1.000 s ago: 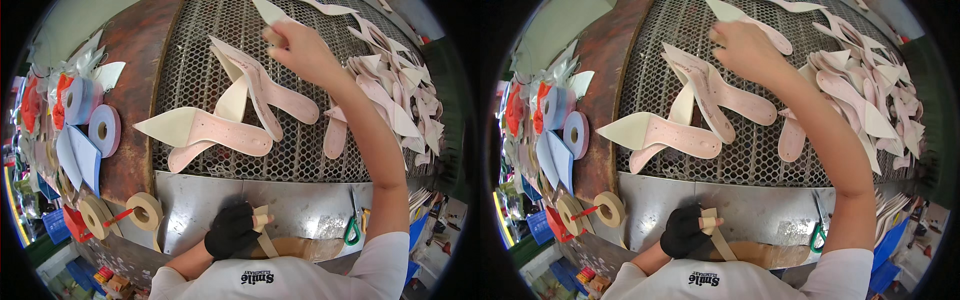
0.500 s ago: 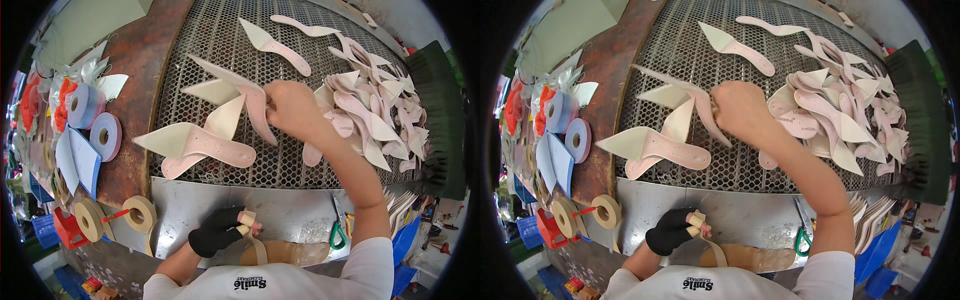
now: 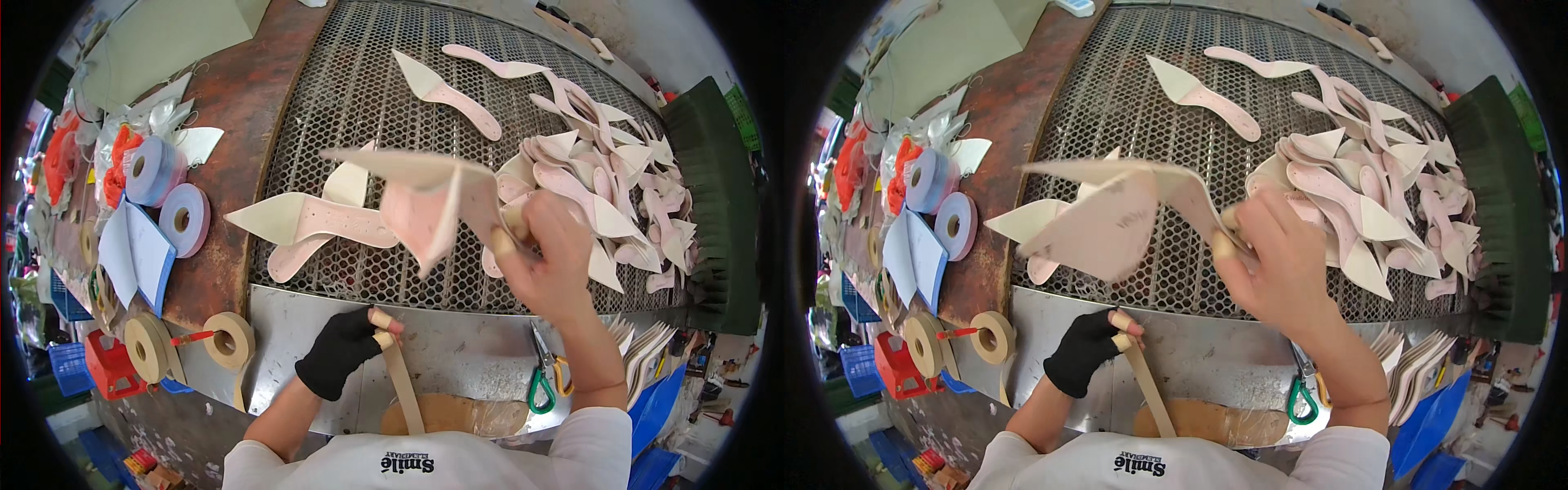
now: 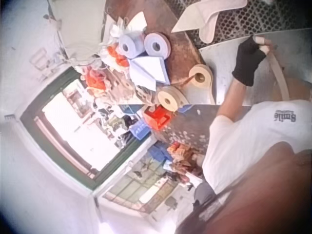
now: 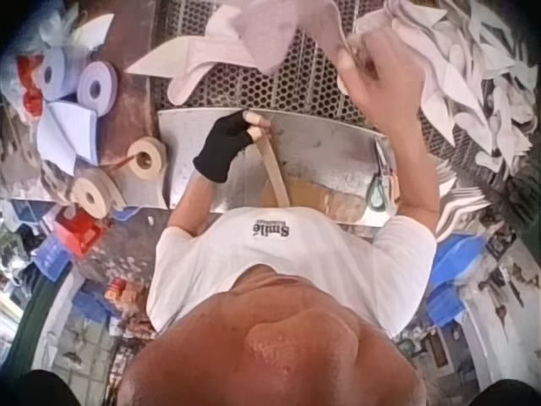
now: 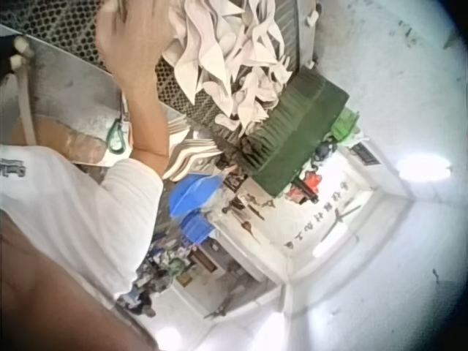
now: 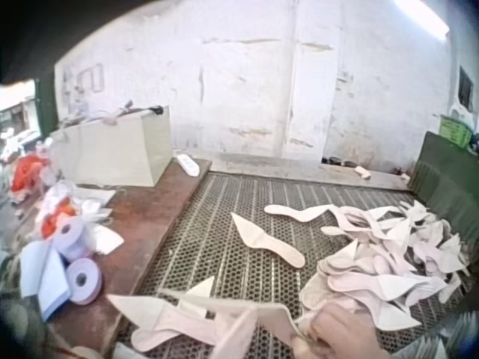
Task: Applying adhesive reinforcement tape to the edges of shoe insoles and component uppers.
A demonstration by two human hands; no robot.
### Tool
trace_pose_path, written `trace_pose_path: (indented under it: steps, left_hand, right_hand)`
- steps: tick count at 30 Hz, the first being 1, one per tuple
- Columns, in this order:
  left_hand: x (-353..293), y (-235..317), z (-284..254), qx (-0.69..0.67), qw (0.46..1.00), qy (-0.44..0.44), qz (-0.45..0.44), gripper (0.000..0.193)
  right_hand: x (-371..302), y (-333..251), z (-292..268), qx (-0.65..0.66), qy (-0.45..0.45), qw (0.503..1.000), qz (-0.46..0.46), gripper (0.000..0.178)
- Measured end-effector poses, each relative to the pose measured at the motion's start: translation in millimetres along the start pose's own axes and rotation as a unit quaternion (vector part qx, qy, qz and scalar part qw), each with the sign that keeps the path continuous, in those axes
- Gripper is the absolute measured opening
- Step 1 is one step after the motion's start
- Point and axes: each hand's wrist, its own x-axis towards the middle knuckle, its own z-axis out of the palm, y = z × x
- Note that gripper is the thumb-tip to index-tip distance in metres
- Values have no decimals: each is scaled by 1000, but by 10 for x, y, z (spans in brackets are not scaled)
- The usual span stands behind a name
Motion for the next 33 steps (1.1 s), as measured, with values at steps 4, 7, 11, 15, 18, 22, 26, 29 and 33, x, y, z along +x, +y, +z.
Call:
trace_pose_path:
  steps: [4,7,11,15,18,22,26,29,33]
  left_hand:
    - [-96,-55,151,102,984,123,83,46]
    - [-123,270,355,236,898,263,262,75]
    - [54,588,525,237,892,298,245,58]
    - [109,711,529,238,884,284,284,24]
    - [44,889,373,456,784,75,414,19]
    - [-161,763,226,329,871,142,337,9]
    - [-420,636,-331,202,933,134,265,10]
    - [-433,403,-626,63,933,138,326,40]
    - [-327,199,-633,-27,915,194,354,83]
  right_hand:
    - [-345,-97,-15,-33,-26,999,13,19]
    - [-457,-190,47,-71,-54,996,1,19]
    - [-487,-233,167,-50,-50,997,-5,17]
    - [-366,-47,125,24,-1,999,41,12]
    - [-244,229,6,226,77,925,296,10]
    - [-295,1202,-518,56,-67,947,310,18]
    - [264,1521,-627,-62,-13,971,231,22]
    - [947,2138,-448,90,-66,932,345,30]
    - [1280,3280,45,174,-47,877,445,46]
